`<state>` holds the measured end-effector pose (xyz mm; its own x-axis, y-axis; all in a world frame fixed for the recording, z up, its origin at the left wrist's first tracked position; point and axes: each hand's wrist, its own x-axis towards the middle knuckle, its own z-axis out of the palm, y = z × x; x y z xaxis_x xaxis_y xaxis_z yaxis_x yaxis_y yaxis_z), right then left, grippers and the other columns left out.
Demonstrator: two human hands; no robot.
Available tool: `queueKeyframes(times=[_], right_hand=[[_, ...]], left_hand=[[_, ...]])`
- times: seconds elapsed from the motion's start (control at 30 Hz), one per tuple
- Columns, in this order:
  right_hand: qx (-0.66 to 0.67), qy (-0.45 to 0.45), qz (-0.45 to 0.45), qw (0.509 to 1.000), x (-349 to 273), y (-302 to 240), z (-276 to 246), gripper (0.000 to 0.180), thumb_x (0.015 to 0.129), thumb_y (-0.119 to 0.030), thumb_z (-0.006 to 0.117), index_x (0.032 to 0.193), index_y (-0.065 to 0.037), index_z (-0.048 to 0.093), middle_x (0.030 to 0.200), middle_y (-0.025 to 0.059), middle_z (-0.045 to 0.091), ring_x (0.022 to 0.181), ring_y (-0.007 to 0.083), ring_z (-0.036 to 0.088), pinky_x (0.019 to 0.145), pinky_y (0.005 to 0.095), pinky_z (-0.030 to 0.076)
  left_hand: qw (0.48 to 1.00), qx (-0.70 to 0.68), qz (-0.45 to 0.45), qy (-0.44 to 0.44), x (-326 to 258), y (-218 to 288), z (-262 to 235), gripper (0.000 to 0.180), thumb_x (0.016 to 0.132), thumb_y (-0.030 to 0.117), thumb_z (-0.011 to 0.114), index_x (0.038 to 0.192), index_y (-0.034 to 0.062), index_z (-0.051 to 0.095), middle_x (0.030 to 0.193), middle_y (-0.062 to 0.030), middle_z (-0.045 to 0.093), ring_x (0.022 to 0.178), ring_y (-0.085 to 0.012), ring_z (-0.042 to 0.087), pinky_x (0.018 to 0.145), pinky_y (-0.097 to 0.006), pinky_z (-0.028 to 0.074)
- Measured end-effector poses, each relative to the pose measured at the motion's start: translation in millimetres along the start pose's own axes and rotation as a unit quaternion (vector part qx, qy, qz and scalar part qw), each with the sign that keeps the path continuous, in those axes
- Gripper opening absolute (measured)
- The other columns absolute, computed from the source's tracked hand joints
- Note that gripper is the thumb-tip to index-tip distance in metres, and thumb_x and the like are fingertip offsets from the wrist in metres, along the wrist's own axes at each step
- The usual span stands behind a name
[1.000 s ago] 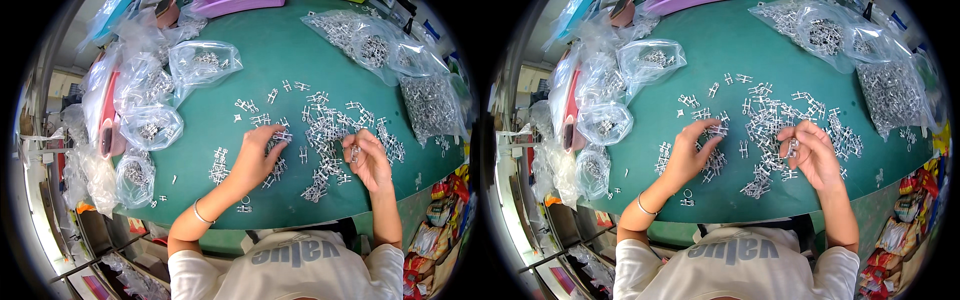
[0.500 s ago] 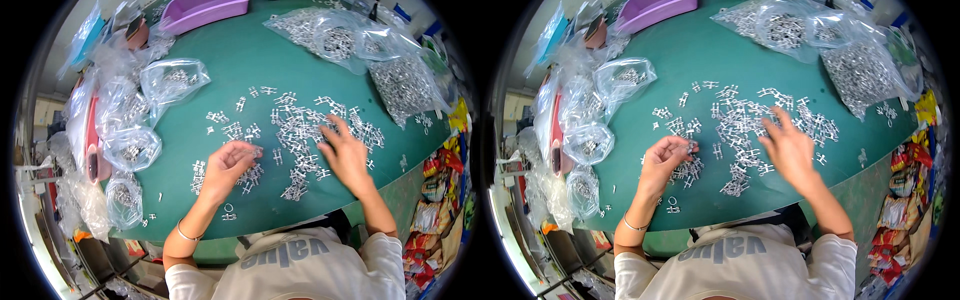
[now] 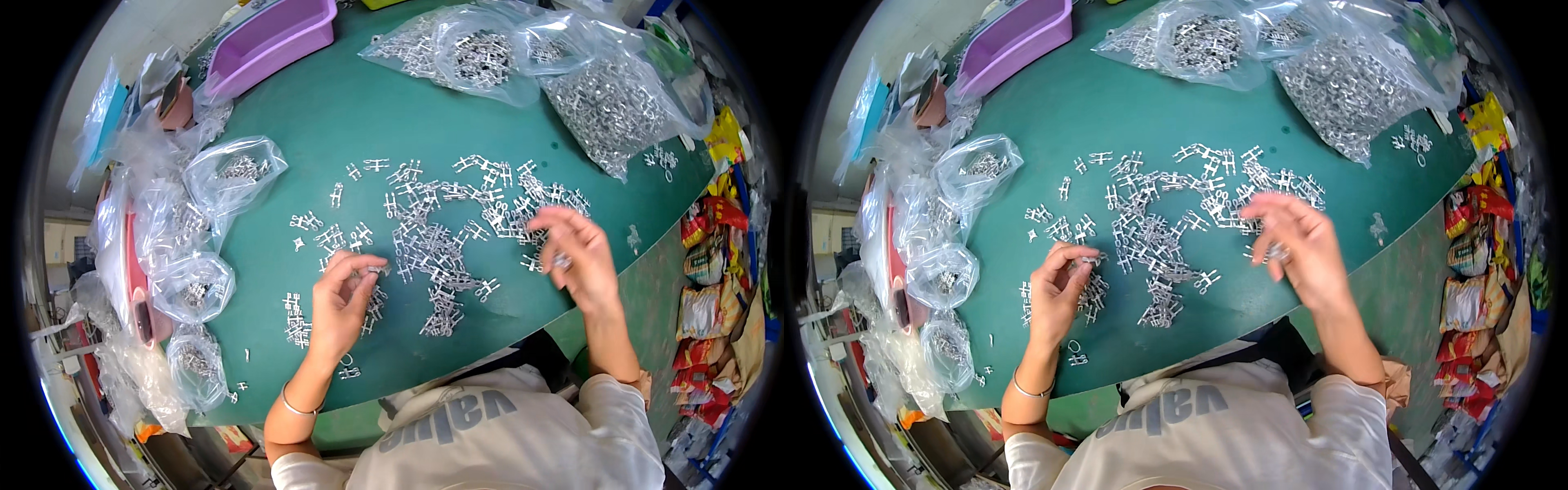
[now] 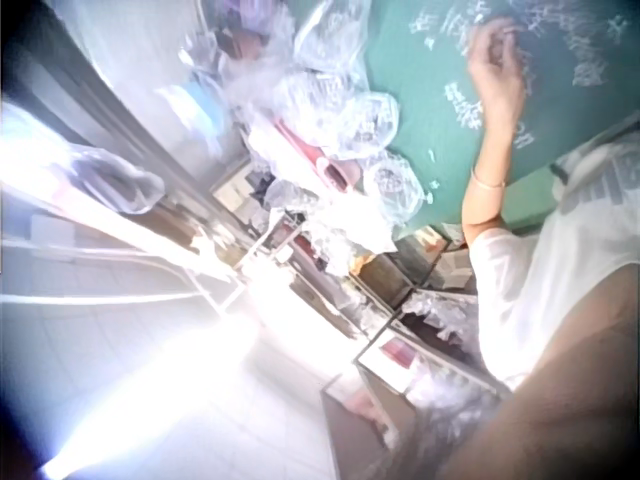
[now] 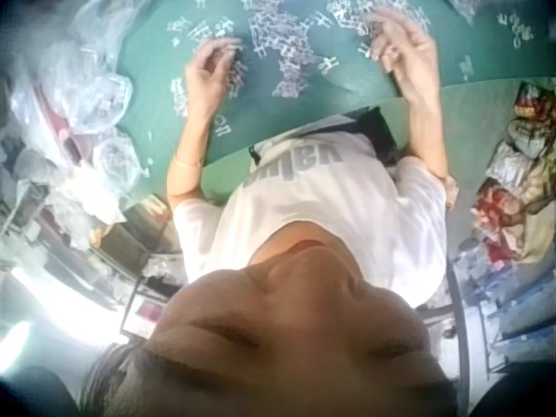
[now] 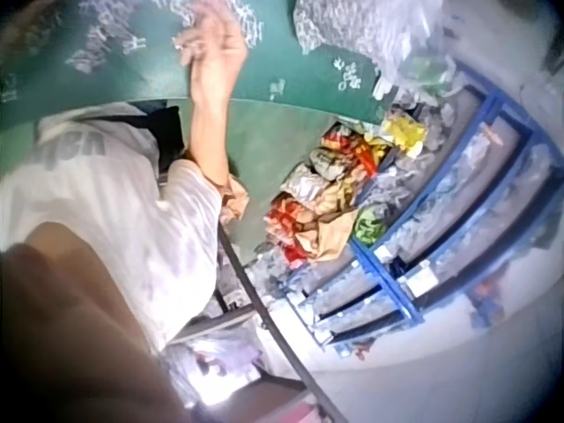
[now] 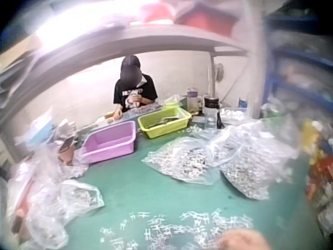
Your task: The person sorts metal components on a table by hand, picking up small pieces one by one from a pile and placing them into a plastic bag.
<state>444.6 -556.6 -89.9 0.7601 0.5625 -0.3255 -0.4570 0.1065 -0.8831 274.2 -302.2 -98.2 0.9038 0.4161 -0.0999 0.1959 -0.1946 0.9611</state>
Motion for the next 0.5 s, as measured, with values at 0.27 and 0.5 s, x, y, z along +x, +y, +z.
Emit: queueKeyframes(times=[0.27, 0.5], right_hand=[[-0.183, 0.230, -0.152, 0.944, 12, -3, -44, 0.019, 0.086, -0.011, 0.060, 0.102, 0.000, 0.060, 0.078, 0.0033, 0.053, 0.052, 0.0081, 0.043, 0.048, 0.0197, 0.036], [-0.652, 0.102, -0.322, 0.679, 48, -9, -13, 0.024, 0.071, -0.014, 0.071, 0.092, -0.005, 0.062, 0.081, 0.0077, 0.051, 0.076, 0.0250, 0.054, 0.062, 0.0373, 0.045]], left_hand=[[0.971, 0.184, 0.134, 0.073, 7, 13, 12, 0.013, 0.084, -0.006, 0.056, 0.094, -0.0002, 0.060, 0.086, -0.0020, 0.055, 0.074, -0.0088, 0.052, 0.067, -0.020, 0.043], [0.999, 0.011, -0.047, -0.005, 9, 15, 29, 0.016, 0.088, -0.001, 0.053, 0.104, -0.0024, 0.053, 0.078, -0.0033, 0.059, 0.068, -0.0091, 0.055, 0.062, -0.022, 0.045]])
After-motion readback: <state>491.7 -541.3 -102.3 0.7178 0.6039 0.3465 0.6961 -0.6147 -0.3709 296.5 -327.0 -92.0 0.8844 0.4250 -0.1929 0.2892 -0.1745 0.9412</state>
